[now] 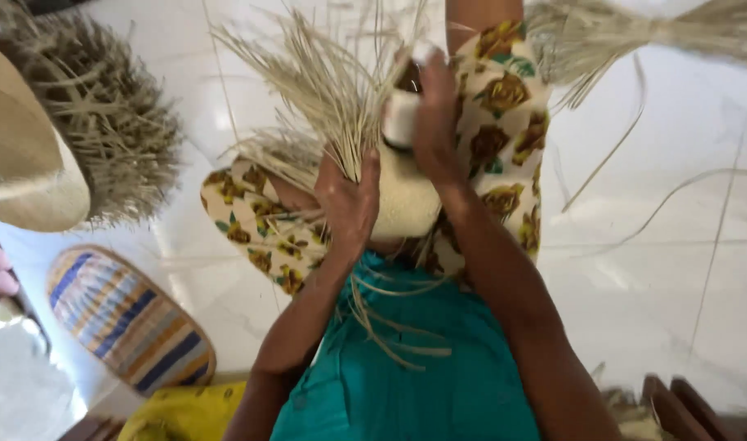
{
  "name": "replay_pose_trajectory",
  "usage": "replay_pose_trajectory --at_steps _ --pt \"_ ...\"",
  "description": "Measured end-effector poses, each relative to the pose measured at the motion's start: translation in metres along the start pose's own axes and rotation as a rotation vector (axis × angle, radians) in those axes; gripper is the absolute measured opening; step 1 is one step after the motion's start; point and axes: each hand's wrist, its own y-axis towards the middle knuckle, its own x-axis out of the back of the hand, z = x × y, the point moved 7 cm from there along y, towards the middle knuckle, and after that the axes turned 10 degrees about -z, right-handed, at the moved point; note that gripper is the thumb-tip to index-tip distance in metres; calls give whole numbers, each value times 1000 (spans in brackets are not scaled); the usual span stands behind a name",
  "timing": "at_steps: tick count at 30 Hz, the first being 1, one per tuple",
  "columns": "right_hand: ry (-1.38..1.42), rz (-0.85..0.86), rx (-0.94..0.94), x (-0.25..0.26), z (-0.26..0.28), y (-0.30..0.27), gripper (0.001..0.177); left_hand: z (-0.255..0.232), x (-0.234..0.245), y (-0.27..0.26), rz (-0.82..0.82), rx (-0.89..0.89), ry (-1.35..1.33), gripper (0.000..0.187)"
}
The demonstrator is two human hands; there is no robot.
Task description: Weaving a hat using natural fibers and applying liquid from a small bottle to shape and secure the weave.
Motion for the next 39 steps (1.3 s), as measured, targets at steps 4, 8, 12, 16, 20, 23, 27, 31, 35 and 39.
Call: replay_pose_trajectory --at_steps 4,8,12,16,20,23,27,31,35,39 --pt "-173 62 86 29 -9 7 50 -2 6 -3 3 -2 12 48" --pt "-210 316 622 88 79 -111 57 -3 3 -4 40 70 17 56" --pt "-167 402 658 77 58 -94 30 9 3 -7 18 51 -13 49" --pt "-30 550 495 -13 37 -39 38 -13 7 8 29 -49 83 52" --pt "240 440 313 73 16 -53 49 -31 12 12 83 22 -9 41" --pt "41 464 630 114 48 -115 67 -25 11 7 84 14 21 45" --pt "66 574 653 58 29 -92 29 -22 13 9 30 -16 121 42" --pt "-23 407 816 -4 63 -67 29 -24 9 20 27 -40 70 48" --pt "-199 551 1031 73 83 -140 51 -22 13 11 108 151 -45 49" --pt "-168 639 1113 86 81 -160 49 -32 20 12 53 148 -91 46"
